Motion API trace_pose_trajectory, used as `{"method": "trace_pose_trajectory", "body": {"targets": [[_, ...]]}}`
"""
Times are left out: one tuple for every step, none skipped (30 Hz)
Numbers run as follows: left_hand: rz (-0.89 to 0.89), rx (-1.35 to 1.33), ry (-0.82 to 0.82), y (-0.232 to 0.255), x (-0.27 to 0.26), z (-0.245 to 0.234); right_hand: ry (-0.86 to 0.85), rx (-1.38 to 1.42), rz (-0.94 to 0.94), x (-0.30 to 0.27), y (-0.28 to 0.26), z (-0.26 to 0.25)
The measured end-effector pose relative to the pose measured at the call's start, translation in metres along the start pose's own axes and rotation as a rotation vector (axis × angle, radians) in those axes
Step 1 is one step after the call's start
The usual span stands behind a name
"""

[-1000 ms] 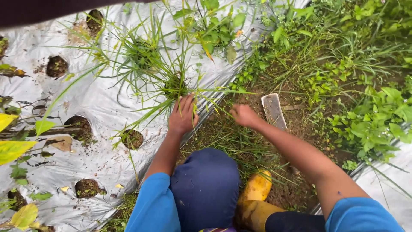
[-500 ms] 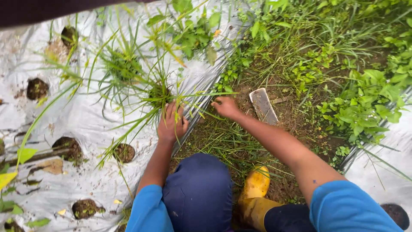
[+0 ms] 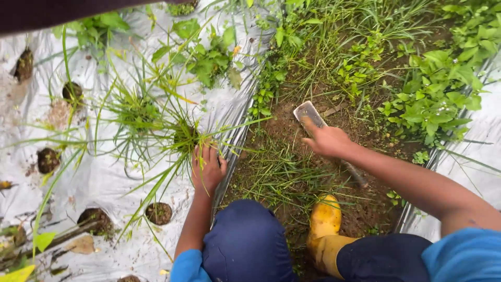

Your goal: The person uses a hand hoe to scrape and remove weeds from the soil between rows of plants covered with white plastic mulch. They also pull weeds by hand from the planting holes and the edges of the plastic sheet.

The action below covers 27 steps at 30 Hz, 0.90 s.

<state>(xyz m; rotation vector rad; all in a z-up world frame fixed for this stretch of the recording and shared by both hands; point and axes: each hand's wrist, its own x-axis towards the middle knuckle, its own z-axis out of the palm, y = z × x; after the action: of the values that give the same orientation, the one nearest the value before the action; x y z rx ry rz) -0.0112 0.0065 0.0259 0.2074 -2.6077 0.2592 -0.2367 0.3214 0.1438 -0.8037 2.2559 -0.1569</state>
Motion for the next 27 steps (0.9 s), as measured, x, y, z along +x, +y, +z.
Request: {"method": "trace_pose_trajectory", "body": {"targets": [[0.012,-0.005,0.008,0.000,0.002,-0.001,0.010,0.006,0.008,0.003,0.037,0.028],[0.014,0.009,0.005,0.000,0.004,-0.001,0.025,-0.053,0.116,0.005,0.073,0.057],[0.012,0.021,-0.005,0.002,0.001,-0.004,0.031,-0.113,0.222,0.006,0.109,0.089],[0.020,0.016,-0.004,0.003,0.002,-0.003,0.032,-0.107,0.229,-0.001,0.128,0.108],[0.007,0.042,-0.010,0.004,0.001,-0.004,-0.037,-0.138,0.263,-0.009,0.146,0.130],[-0.005,0.068,-0.016,0.005,0.000,-0.005,-0.106,-0.168,0.296,-0.017,0.163,0.152],[0.006,0.070,-0.013,0.006,0.001,-0.001,-0.101,-0.157,0.298,-0.019,0.162,0.155],[-0.007,0.049,-0.010,0.008,0.002,0.003,-0.066,-0.050,0.287,-0.021,0.162,0.158],[-0.019,0.028,-0.012,0.009,0.001,0.005,-0.036,0.059,0.275,-0.026,0.160,0.164],[-0.005,0.029,-0.014,0.010,-0.003,0.004,-0.035,0.073,0.278,-0.018,0.164,0.171],[-0.026,0.090,-0.036,0.010,-0.004,0.004,-0.021,0.130,0.292,-0.011,0.168,0.177],[-0.047,0.151,-0.057,0.011,-0.005,0.004,-0.007,0.188,0.305,-0.004,0.171,0.183],[-0.036,0.158,-0.053,0.012,-0.004,0.006,-0.001,0.199,0.302,0.002,0.172,0.177],[-0.028,0.107,-0.024,0.012,-0.003,0.008,0.013,0.268,0.305,0.009,0.172,0.170],[-0.018,0.055,-0.002,0.012,-0.005,0.009,0.021,0.339,0.309,0.014,0.172,0.167],[-0.004,0.061,-0.004,0.007,-0.007,0.010,0.021,0.354,0.307,0.022,0.173,0.162],[0.002,0.049,-0.002,0.007,-0.010,0.011,0.027,0.442,0.296,0.028,0.178,0.155],[0.009,0.036,0.001,0.006,-0.014,0.013,0.033,0.530,0.286,0.033,0.182,0.147],[0.012,0.036,0.001,0.006,-0.010,0.013,0.035,0.533,0.287,0.023,0.160,0.121],[0.018,0.026,0.010,0.006,-0.006,0.012,0.035,0.597,0.291,0.012,0.139,0.094],[0.019,0.015,0.013,0.008,-0.006,0.009,0.029,0.658,0.295,-0.001,0.117,0.070],[0.018,0.015,0.009,0.008,-0.007,0.009,0.024,0.658,0.296,0.005,0.114,0.072],[0.015,0.012,0.020,0.008,-0.007,0.010,0.090,0.681,0.275,0.014,0.113,0.072],[0.012,0.009,0.031,0.009,-0.006,0.011,0.157,0.702,0.254,0.022,0.111,0.072],[0.021,0.009,0.034,0.009,-0.006,0.009,0.162,0.710,0.255,0.029,0.113,0.076],[0.014,0.028,0.026,0.011,-0.005,0.007,0.131,0.716,0.223,0.037,0.115,0.080],[0.012,0.045,0.020,0.011,-0.001,0.006,0.104,0.728,0.192,0.045,0.117,0.084]]}}
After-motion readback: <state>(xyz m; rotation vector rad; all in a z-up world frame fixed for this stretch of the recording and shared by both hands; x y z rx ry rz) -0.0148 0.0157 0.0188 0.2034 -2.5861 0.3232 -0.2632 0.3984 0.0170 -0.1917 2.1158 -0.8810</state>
